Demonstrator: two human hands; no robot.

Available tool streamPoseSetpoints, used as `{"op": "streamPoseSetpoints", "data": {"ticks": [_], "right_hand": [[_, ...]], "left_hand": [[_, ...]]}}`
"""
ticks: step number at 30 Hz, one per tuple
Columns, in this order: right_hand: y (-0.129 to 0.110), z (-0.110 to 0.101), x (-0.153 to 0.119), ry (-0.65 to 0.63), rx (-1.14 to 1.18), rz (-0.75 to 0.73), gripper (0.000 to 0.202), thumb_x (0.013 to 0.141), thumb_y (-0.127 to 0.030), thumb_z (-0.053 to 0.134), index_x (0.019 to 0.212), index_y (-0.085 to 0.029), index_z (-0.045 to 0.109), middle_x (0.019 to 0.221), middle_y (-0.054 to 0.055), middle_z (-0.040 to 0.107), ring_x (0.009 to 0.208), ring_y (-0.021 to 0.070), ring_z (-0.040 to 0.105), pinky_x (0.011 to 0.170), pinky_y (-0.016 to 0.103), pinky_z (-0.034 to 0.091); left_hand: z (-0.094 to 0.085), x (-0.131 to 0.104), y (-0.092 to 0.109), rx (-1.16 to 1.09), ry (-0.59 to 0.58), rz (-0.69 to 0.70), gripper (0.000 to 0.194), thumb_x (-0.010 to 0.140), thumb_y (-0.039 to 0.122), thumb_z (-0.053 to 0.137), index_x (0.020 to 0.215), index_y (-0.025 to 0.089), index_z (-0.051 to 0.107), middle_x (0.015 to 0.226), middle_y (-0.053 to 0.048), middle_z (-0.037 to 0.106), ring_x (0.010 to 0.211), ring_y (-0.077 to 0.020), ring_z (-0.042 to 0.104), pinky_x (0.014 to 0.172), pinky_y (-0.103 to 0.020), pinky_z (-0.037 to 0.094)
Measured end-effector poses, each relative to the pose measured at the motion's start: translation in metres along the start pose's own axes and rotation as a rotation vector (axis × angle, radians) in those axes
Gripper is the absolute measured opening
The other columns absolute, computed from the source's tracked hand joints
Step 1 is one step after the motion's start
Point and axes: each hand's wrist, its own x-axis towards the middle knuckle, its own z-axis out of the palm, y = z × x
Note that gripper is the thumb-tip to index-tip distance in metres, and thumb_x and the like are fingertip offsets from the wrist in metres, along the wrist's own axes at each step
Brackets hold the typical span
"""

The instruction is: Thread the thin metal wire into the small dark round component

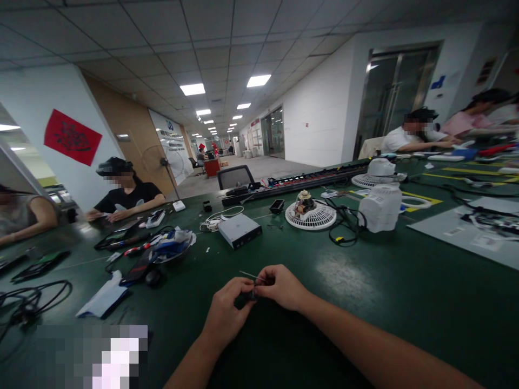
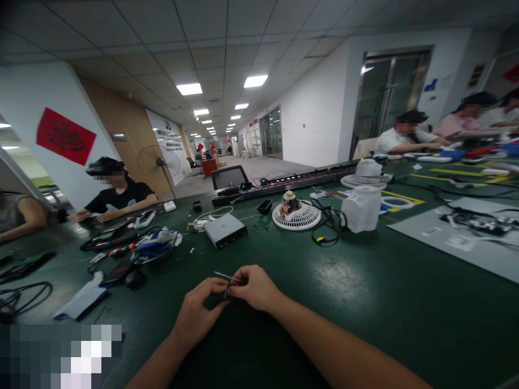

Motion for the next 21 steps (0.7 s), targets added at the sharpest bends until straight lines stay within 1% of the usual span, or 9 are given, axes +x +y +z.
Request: {"op": "streamPoseSetpoints", "data": {"ticks": [4,10,14,17,21], "right_hand": [[-0.003,-0.004,-0.003,-0.010,-0.207,-0.072,0.015,0.070,-0.028,0.073,0.079,-0.016,0.070,0.070,0.000,0.066,0.064,0.0133,0.057,0.057,0.023,0.040],[-0.010,0.000,-0.006,0.030,-0.287,-0.064,0.015,0.073,-0.029,0.070,0.082,-0.017,0.070,0.068,-0.002,0.062,0.060,0.0119,0.052,0.052,0.022,0.035],[-0.017,0.003,-0.011,0.041,-0.375,-0.086,0.013,0.078,-0.030,0.066,0.083,-0.019,0.068,0.067,-0.002,0.060,0.060,0.0119,0.051,0.053,0.022,0.033],[-0.022,0.000,-0.012,0.032,-0.461,-0.090,0.013,0.079,-0.032,0.066,0.084,-0.020,0.067,0.066,-0.002,0.059,0.059,0.0123,0.051,0.052,0.024,0.030],[-0.024,-0.006,-0.012,0.031,-0.535,-0.109,0.014,0.076,-0.033,0.070,0.083,-0.021,0.067,0.065,-0.003,0.057,0.058,0.0124,0.050,0.051,0.024,0.028]], "left_hand": [[0.001,0.000,0.001,-0.025,-0.053,0.011,0.019,0.079,0.008,0.065,0.093,0.021,0.064,0.103,-0.006,0.069,0.098,-0.0200,0.066,0.086,-0.034,0.055],[0.002,-0.001,-0.002,-0.006,-0.009,-0.004,0.018,0.080,0.009,0.063,0.093,0.021,0.062,0.104,-0.007,0.068,0.099,-0.0214,0.064,0.087,-0.038,0.054],[0.002,-0.001,-0.002,-0.013,0.011,-0.008,0.018,0.080,0.009,0.060,0.094,0.020,0.062,0.104,-0.007,0.067,0.099,-0.0210,0.064,0.087,-0.036,0.054],[0.001,0.000,0.002,-0.004,-0.002,-0.027,0.020,0.078,0.007,0.060,0.092,0.021,0.061,0.100,-0.006,0.068,0.095,-0.0198,0.065,0.084,-0.033,0.054],[0.001,0.000,0.006,0.016,-0.014,-0.025,0.028,0.076,0.006,0.060,0.099,0.022,0.060,0.100,-0.005,0.067,0.092,-0.0189,0.064,0.082,-0.032,0.053]]}}
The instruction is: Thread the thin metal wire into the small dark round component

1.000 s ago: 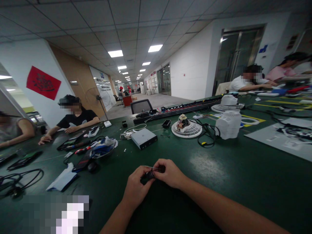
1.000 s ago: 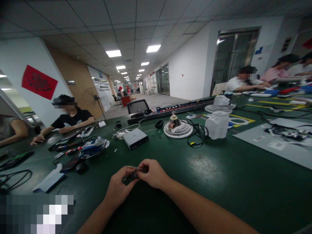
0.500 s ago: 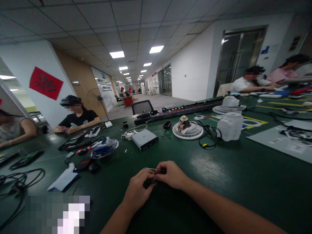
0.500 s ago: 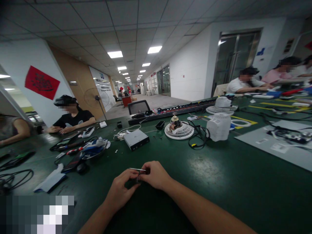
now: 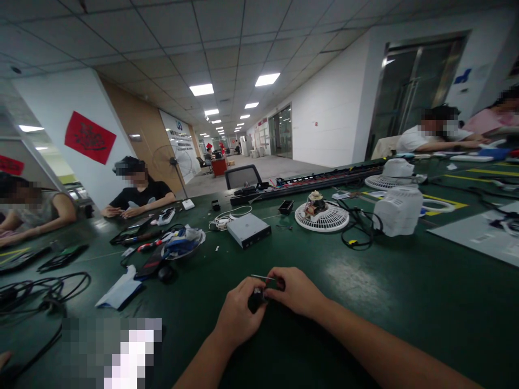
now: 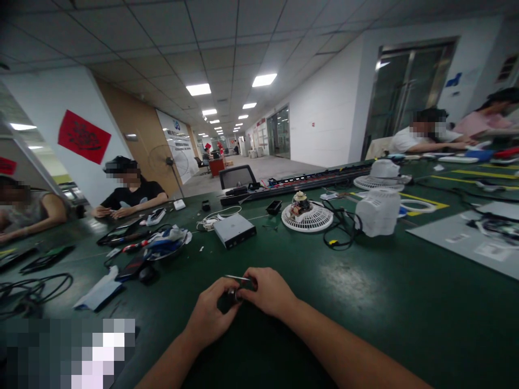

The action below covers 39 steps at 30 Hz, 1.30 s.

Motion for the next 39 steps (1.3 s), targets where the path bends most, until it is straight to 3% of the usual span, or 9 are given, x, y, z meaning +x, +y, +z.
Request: {"op": "streamPoseSetpoints", "data": {"ticks": [5,11,15,18,21,27,33,39], "right_hand": [[0.000,0.003,0.001,-0.017,0.066,-0.001,0.018,0.080,-0.034,0.065,0.093,-0.020,0.066,0.068,-0.002,0.056,0.059,0.0122,0.049,0.051,0.023,0.030],[-0.006,0.009,0.000,-0.007,0.020,-0.055,0.014,0.084,-0.028,0.060,0.094,-0.020,0.063,0.073,-0.001,0.059,0.063,0.0132,0.052,0.057,0.025,0.033],[-0.009,0.008,-0.002,0.027,-0.018,-0.074,0.023,0.083,-0.029,0.061,0.104,-0.020,0.061,0.084,0.001,0.062,0.072,0.0156,0.056,0.063,0.026,0.038],[-0.006,0.002,-0.003,0.081,-0.045,-0.103,0.024,0.093,-0.028,0.048,0.112,-0.019,0.059,0.098,0.005,0.063,0.084,0.0173,0.058,0.073,0.028,0.042],[0.001,-0.010,-0.003,0.104,-0.167,-0.102,0.030,0.098,-0.025,0.035,0.110,-0.020,0.062,0.099,0.006,0.061,0.083,0.0173,0.059,0.074,0.029,0.042],[0.007,-0.031,-0.004,0.034,-0.323,-0.235,0.030,0.094,-0.024,0.045,0.114,-0.024,0.067,0.095,0.005,0.060,0.085,0.0171,0.059,0.075,0.028,0.043],[0.004,-0.025,-0.004,-0.011,-0.344,-0.319,0.027,0.091,-0.022,0.051,0.111,-0.025,0.069,0.094,0.003,0.063,0.089,0.0169,0.058,0.076,0.028,0.042],[0.004,-0.024,-0.002,0.029,-0.451,-0.304,0.026,0.091,-0.023,0.051,0.107,-0.026,0.070,0.090,0.004,0.064,0.086,0.0185,0.057,0.071,0.029,0.040]], "left_hand": [[0.000,0.001,0.001,0.052,-0.017,0.039,0.023,0.077,0.005,0.057,0.093,0.021,0.059,0.101,-0.005,0.064,0.096,-0.0189,0.062,0.085,-0.032,0.052],[-0.002,0.003,0.004,0.211,-0.032,0.025,0.022,0.073,0.007,0.057,0.089,0.022,0.057,0.101,-0.005,0.059,0.086,-0.0186,0.060,0.074,-0.030,0.052],[0.000,0.002,0.004,0.300,-0.017,0.028,0.018,0.073,0.008,0.056,0.084,0.022,0.055,0.097,-0.005,0.057,0.079,-0.0170,0.058,0.068,-0.028,0.050],[0.002,0.002,0.000,0.338,0.038,-0.003,0.015,0.074,0.008,0.054,0.081,0.021,0.052,0.096,-0.004,0.055,0.077,-0.0159,0.058,0.067,-0.027,0.049],[0.001,0.003,-0.004,0.315,0.115,-0.070,0.016,0.075,0.008,0.053,0.083,0.022,0.050,0.093,-0.003,0.055,0.076,-0.0156,0.058,0.068,-0.027,0.049],[0.003,0.005,-0.012,0.242,0.213,-0.295,0.023,0.075,0.016,0.057,0.094,0.023,0.047,0.081,0.001,0.059,0.070,-0.0172,0.062,0.065,-0.029,0.047],[0.002,0.003,-0.011,0.248,0.155,-0.227,0.019,0.076,0.015,0.056,0.091,0.022,0.049,0.086,-0.001,0.059,0.075,-0.0179,0.062,0.066,-0.029,0.046],[0.000,0.004,-0.010,0.245,0.099,-0.190,0.014,0.079,0.017,0.056,0.091,0.023,0.051,0.088,-0.001,0.059,0.077,-0.0179,0.061,0.067,-0.030,0.046]]}}
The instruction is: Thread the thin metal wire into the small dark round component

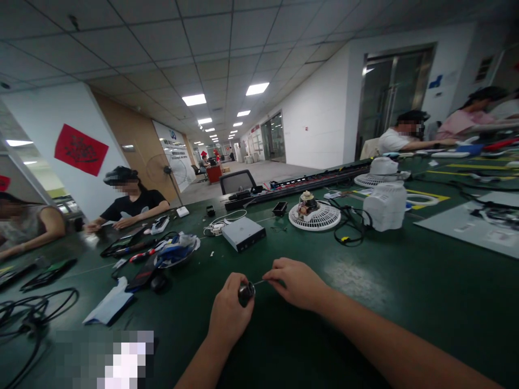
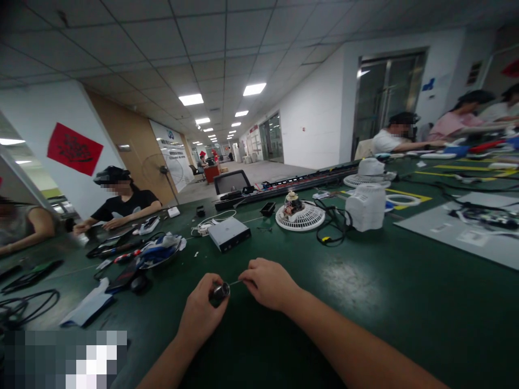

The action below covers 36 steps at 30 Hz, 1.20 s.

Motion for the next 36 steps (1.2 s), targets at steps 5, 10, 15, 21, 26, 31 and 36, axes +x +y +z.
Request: {"op": "streamPoseSetpoints", "data": {"ticks": [5,10,15,21,26,31,36], "right_hand": [[-0.004,-0.006,-0.002,-0.023,-0.029,-0.033,0.024,0.086,-0.023,0.055,0.103,-0.025,0.072,0.089,0.004,0.064,0.085,0.0186,0.057,0.069,0.029,0.039],[-0.006,-0.005,-0.002,-0.014,0.030,-0.045,0.024,0.086,-0.024,0.056,0.102,-0.025,0.073,0.090,0.003,0.065,0.086,0.0176,0.058,0.072,0.028,0.040],[-0.003,0.001,0.000,-0.011,0.007,0.032,0.024,0.088,-0.025,0.053,0.103,-0.025,0.072,0.090,0.005,0.066,0.088,0.0190,0.058,0.074,0.029,0.040],[-0.004,-0.001,0.000,-0.053,-0.008,0.048,0.025,0.087,-0.025,0.051,0.102,-0.025,0.072,0.089,0.004,0.066,0.084,0.0183,0.059,0.070,0.028,0.040],[-0.009,-0.004,-0.003,-0.059,0.000,0.080,0.023,0.084,-0.026,0.054,0.095,-0.024,0.074,0.085,0.004,0.066,0.082,0.0185,0.059,0.070,0.029,0.040],[-0.011,-0.005,-0.002,-0.053,0.018,0.040,0.025,0.085,-0.025,0.053,0.101,-0.024,0.073,0.089,0.005,0.066,0.086,0.0191,0.058,0.072,0.029,0.040],[-0.007,-0.004,0.000,-0.038,-0.039,0.075,0.027,0.087,-0.024,0.049,0.102,-0.025,0.072,0.088,0.006,0.065,0.085,0.0200,0.057,0.069,0.029,0.038]], "left_hand": [[-0.002,0.000,-0.001,0.016,-0.023,-0.002,0.015,0.078,0.017,0.058,0.091,0.023,0.052,0.090,-0.001,0.061,0.079,-0.0184,0.062,0.068,-0.030,0.047],[-0.003,0.000,-0.003,0.022,-0.018,0.002,0.019,0.076,0.015,0.058,0.093,0.023,0.053,0.090,-0.001,0.063,0.080,-0.0193,0.063,0.071,-0.031,0.048],[-0.001,0.000,-0.002,0.027,-0.047,0.006,0.020,0.076,0.014,0.057,0.094,0.023,0.054,0.091,-0.002,0.064,0.080,-0.0190,0.064,0.069,-0.030,0.048],[-0.003,-0.001,0.002,0.035,-0.064,-0.015,0.020,0.076,0.015,0.059,0.094,0.023,0.055,0.091,-0.001,0.063,0.078,-0.0177,0.063,0.067,-0.028,0.047],[-0.005,-0.001,0.004,0.021,-0.068,-0.025,0.020,0.076,0.016,0.060,0.095,0.023,0.056,0.092,-0.002,0.064,0.080,-0.0184,0.064,0.068,-0.029,0.048],[-0.006,-0.001,0.003,-0.006,-0.094,-0.045,0.020,0.077,0.016,0.060,0.095,0.024,0.056,0.092,-0.001,0.066,0.082,-0.0186,0.065,0.070,-0.030,0.049],[-0.004,0.000,0.001,-0.005,-0.082,-0.045,0.022,0.076,0.015,0.060,0.096,0.024,0.056,0.090,0.000,0.067,0.081,-0.0184,0.066,0.071,-0.030,0.050]]}}
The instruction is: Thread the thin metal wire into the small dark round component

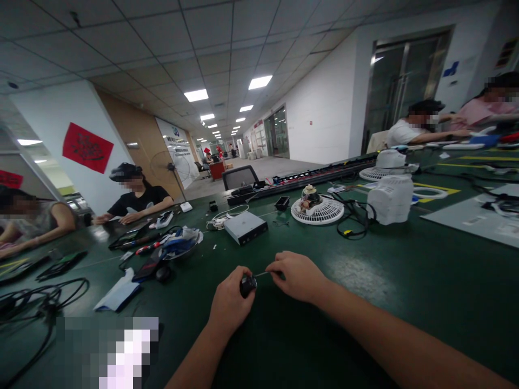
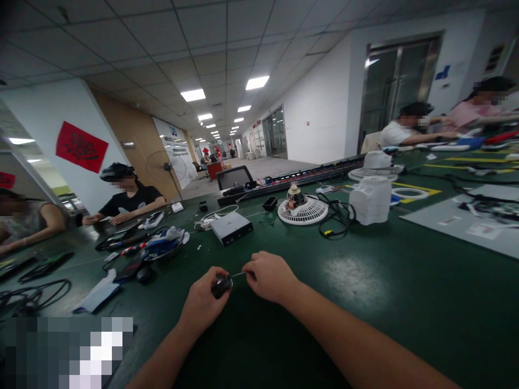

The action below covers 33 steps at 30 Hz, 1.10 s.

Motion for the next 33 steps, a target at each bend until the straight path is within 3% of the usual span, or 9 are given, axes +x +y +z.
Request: {"op": "streamPoseSetpoints", "data": {"ticks": [4,12,17,25,29,33], "right_hand": [[-0.002,0.001,-0.001,-0.029,0.003,-0.015,0.023,0.086,-0.027,0.052,0.093,-0.023,0.073,0.083,0.005,0.065,0.082,0.0197,0.057,0.068,0.029,0.038],[-0.007,-0.002,-0.001,-0.013,-0.025,0.023,0.024,0.087,-0.027,0.051,0.096,-0.023,0.073,0.084,0.006,0.066,0.082,0.0200,0.057,0.068,0.029,0.039],[-0.007,-0.003,-0.002,-0.029,0.010,-0.060,0.026,0.088,-0.026,0.050,0.104,-0.025,0.071,0.086,0.005,0.067,0.083,0.0193,0.059,0.068,0.029,0.039],[-0.009,0.000,-0.002,-0.046,0.005,0.008,0.023,0.086,-0.030,0.052,0.096,-0.025,0.072,0.085,0.005,0.070,0.081,0.0207,0.062,0.068,0.029,0.041],[-0.006,0.004,0.000,-0.083,-0.011,0.186,0.025,0.089,-0.033,0.048,0.085,-0.022,0.070,0.080,0.006,0.070,0.074,0.0212,0.064,0.064,0.030,0.040],[-0.003,0.013,0.003,-0.058,0.063,0.347,0.032,0.096,-0.034,0.037,0.089,-0.019,0.064,0.084,0.009,0.070,0.073,0.0209,0.065,0.062,0.030,0.039]], "left_hand": [[0.001,0.000,-0.001,-0.007,-0.010,-0.002,0.023,0.077,0.015,0.060,0.098,0.024,0.055,0.091,-0.001,0.067,0.083,-0.0192,0.067,0.072,-0.030,0.051],[-0.001,0.001,-0.004,-0.007,0.003,0.003,0.024,0.078,0.017,0.061,0.101,0.024,0.056,0.093,-0.002,0.069,0.086,-0.0203,0.068,0.076,-0.033,0.052],[-0.002,0.001,-0.003,-0.025,-0.006,0.032,0.024,0.078,0.018,0.061,0.100,0.024,0.056,0.094,-0.002,0.069,0.086,-0.0201,0.068,0.076,-0.033,0.052],[-0.001,0.000,0.000,-0.005,0.004,0.049,0.025,0.077,0.017,0.062,0.101,0.024,0.058,0.093,-0.001,0.070,0.086,-0.0194,0.067,0.076,-0.033,0.052],[-0.001,0.000,0.000,0.018,0.007,0.019,0.026,0.077,0.017,0.062,0.102,0.024,0.058,0.094,-0.001,0.069,0.086,-0.0199,0.068,0.076,-0.033,0.052],[-0.001,0.000,-0.002,0.004,-0.004,0.013,0.032,0.076,0.015,0.062,0.106,0.025,0.058,0.098,-0.002,0.070,0.091,-0.0203,0.068,0.082,-0.034,0.052]]}}
